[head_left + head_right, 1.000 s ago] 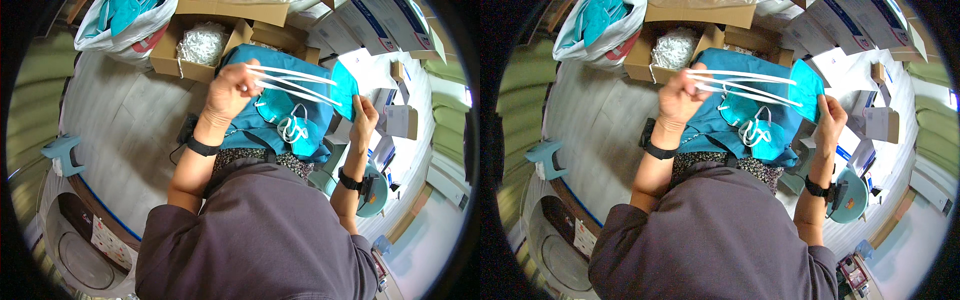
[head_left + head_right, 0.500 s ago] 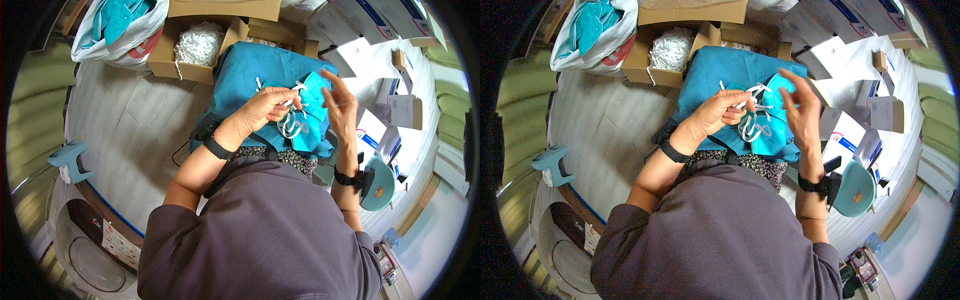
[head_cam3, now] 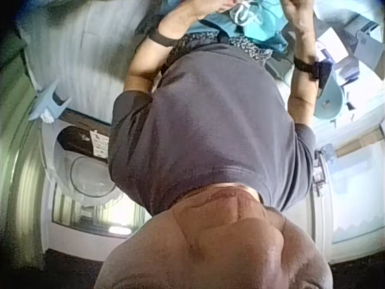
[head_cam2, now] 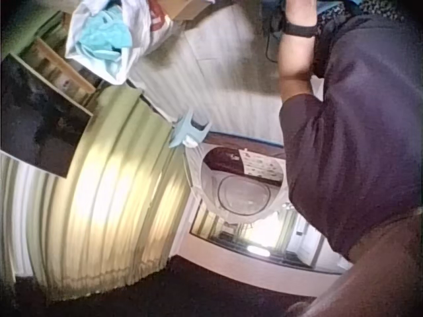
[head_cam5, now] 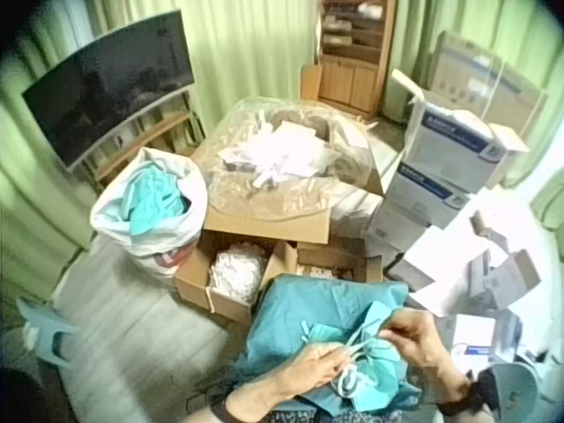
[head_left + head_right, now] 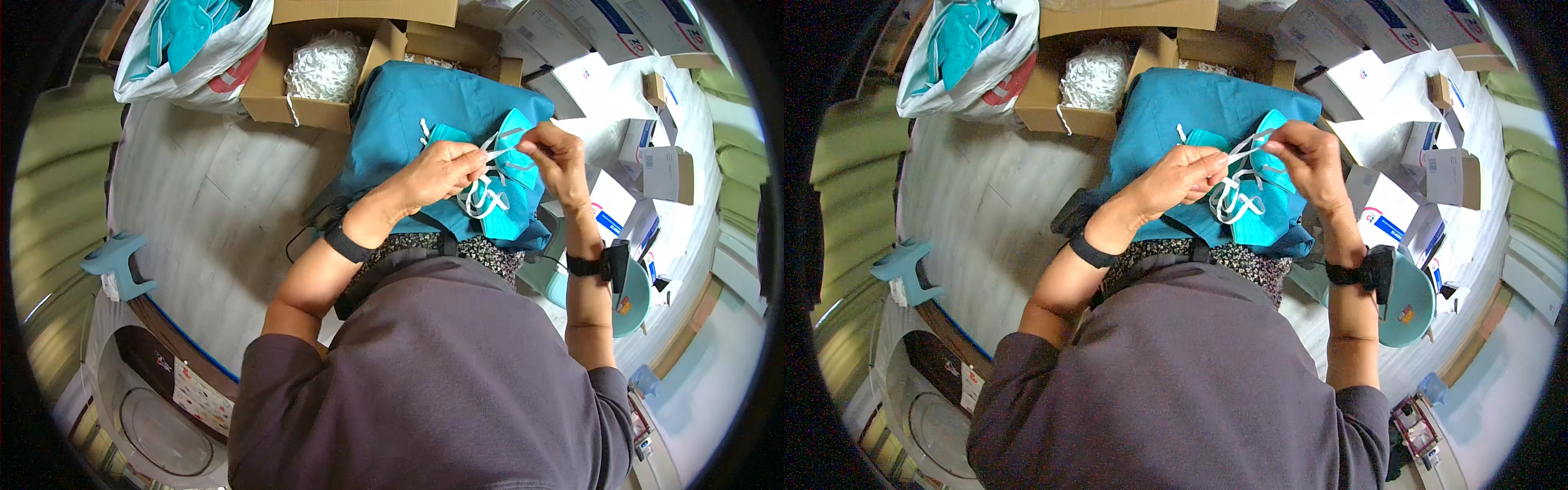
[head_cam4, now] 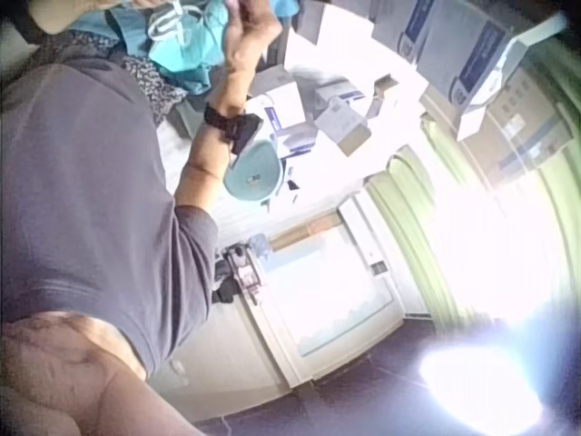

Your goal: The recorder is taking masks from a large bin and placing them into individual white paper or plastic sleeves/envelopes.

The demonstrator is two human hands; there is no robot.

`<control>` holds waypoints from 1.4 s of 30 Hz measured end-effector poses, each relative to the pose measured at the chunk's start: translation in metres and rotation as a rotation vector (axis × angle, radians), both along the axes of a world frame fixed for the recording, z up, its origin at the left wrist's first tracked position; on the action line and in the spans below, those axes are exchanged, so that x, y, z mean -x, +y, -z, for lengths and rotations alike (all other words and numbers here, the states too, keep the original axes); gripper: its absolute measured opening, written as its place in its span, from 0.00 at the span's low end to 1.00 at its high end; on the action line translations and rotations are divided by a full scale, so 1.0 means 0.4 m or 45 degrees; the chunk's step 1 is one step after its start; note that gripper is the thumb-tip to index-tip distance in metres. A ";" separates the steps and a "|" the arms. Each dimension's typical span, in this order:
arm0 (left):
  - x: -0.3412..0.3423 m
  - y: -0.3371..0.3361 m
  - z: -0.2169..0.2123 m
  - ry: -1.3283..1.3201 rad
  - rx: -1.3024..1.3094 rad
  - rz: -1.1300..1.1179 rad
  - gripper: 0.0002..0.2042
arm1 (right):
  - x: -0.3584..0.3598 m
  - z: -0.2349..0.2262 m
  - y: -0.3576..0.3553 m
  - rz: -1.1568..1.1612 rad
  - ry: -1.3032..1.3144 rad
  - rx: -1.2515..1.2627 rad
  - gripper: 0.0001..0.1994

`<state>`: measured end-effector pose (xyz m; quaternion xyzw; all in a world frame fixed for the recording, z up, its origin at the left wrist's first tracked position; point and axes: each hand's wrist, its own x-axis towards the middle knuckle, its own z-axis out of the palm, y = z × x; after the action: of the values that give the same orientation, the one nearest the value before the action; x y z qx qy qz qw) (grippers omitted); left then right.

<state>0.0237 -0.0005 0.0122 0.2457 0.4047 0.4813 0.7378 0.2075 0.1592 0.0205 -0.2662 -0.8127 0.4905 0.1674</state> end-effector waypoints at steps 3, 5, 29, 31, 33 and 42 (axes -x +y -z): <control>0.011 -0.040 0.015 0.043 0.019 0.061 0.17 | -0.034 0.004 0.016 0.031 -0.092 -0.095 0.07; 0.022 -0.063 0.015 0.035 0.047 0.068 0.17 | -0.038 0.009 0.012 0.046 -0.023 -0.087 0.07; 0.136 -0.146 0.193 -0.069 0.201 -0.395 0.15 | 0.026 -0.117 -0.190 -0.307 -0.111 -0.001 0.08; 0.133 -0.122 0.196 -0.028 0.165 -0.440 0.16 | 0.080 -0.079 -0.144 -0.034 -0.225 -0.139 0.07; 0.104 -0.086 0.174 0.022 0.149 -0.356 0.17 | 0.141 0.020 -0.076 0.118 -0.267 -0.232 0.09; -0.081 -0.061 0.218 0.570 -0.122 0.190 0.14 | 0.253 0.221 -0.032 -0.229 -0.822 -0.254 0.13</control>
<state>0.0562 -0.0248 -0.0752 0.4103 0.5153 0.3777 0.6507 0.1062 0.1465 -0.0677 -0.3172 -0.8879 0.3120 -0.1167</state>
